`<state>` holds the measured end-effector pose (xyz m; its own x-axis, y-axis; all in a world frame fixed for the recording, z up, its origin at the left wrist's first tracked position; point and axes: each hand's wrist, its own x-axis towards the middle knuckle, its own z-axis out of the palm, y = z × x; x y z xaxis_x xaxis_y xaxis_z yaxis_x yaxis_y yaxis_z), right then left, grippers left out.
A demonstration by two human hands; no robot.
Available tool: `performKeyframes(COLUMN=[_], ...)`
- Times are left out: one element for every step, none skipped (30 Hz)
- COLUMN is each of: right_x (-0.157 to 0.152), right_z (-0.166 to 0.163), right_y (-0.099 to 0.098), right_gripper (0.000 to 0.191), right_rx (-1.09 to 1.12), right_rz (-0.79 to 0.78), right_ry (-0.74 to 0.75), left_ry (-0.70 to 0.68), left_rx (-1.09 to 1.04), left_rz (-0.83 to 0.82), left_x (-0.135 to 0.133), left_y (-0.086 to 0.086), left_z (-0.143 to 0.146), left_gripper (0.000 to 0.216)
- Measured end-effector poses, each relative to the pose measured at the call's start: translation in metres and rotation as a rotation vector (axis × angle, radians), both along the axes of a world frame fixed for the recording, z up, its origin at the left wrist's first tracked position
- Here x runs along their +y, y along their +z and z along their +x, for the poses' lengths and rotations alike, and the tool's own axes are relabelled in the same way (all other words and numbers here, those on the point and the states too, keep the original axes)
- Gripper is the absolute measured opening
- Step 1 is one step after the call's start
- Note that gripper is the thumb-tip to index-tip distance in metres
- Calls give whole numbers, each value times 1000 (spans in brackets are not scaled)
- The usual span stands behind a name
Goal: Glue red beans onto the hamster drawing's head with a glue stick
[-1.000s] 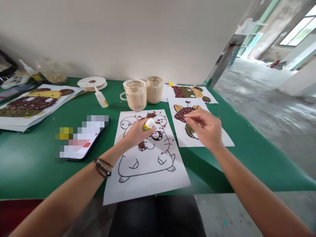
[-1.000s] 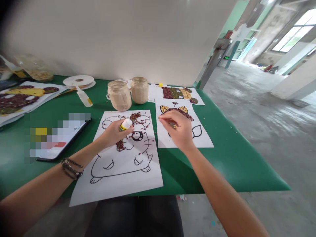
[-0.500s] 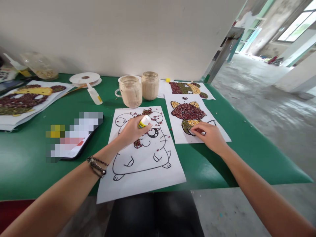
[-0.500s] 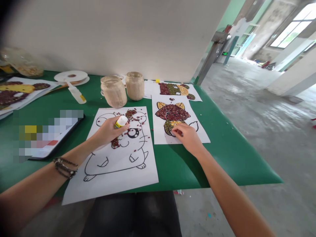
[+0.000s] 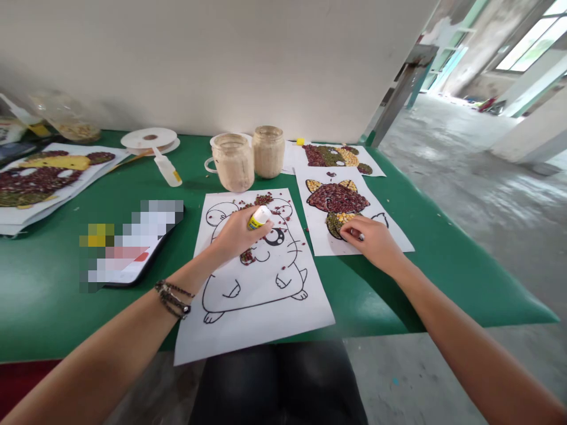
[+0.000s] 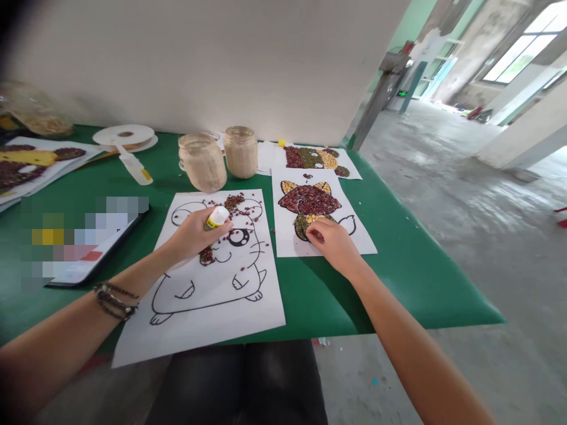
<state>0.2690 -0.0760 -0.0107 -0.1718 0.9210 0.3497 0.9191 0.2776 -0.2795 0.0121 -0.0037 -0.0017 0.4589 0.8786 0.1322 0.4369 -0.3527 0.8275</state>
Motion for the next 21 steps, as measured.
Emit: performKeyframes(right_x=[0,0,0,0,0,0,0,0,0,0,0,-1,-1,-2,-3,-3,-4,-4,-4,-4,-4], right_z=[-1,-1,-1,-2,-2,-1,-1,-1,0,0,0,1,1,1,1,1,0,0,-1,-2,-2], right_y=[1,1,2,2,2,2,2,2,1,1,0,0,-1,-1,-1,-1,-1,0,0,1,1], right_gripper=[15,15,15,15,15,14,14,13,11,9,6,4,2,2,3,4,5,6,7,7,8], right_rx=[7,13,19,24,30,37,44,55,70,89,109,127,144,156,162,164,162,157,151,145,140], right_rz=[-8,-16,-24,-31,-36,-38,-38,-36,-32,-27,-23,-18,-13,-7,-3,3,10,15,16,14,13], right_ry=[-6,-9,-10,-12,-17,-25,-35,-47,-61,-77,-92,-104,-113,-119,-121,-120,-119,-116,-110,-103,-96], left_ry=[1,2,4,5,6,5,5,7,7,7,6,5,4,7,12,18,23,28,33,36,37], left_rx=[2,4,7,10,13,15,16,17,17,18,18,20,24,28,31,36,40,44,46,48,50], left_rz=[-1,-2,-3,-5,-4,-2,2,5,8,9,10,10,10,11,11,12,10,9,9,9,9], left_x=[0,0,0,0,0,0,0,0,0,0,0,0,0,0,0,1,1,1,2,2,3], left_y=[0,0,1,1,1,1,1,1,1,1,1,1,1,1,1,1,1,1,0,0,0], left_z=[0,0,0,0,0,1,1,1,1,1,1,0,0,0,0,0,-1,-1,-1,-1,-2], left_gripper=[17,17,18,18,17,17,17,17,16,16,16,16,16,16,16,16,17,17,17,18,18])
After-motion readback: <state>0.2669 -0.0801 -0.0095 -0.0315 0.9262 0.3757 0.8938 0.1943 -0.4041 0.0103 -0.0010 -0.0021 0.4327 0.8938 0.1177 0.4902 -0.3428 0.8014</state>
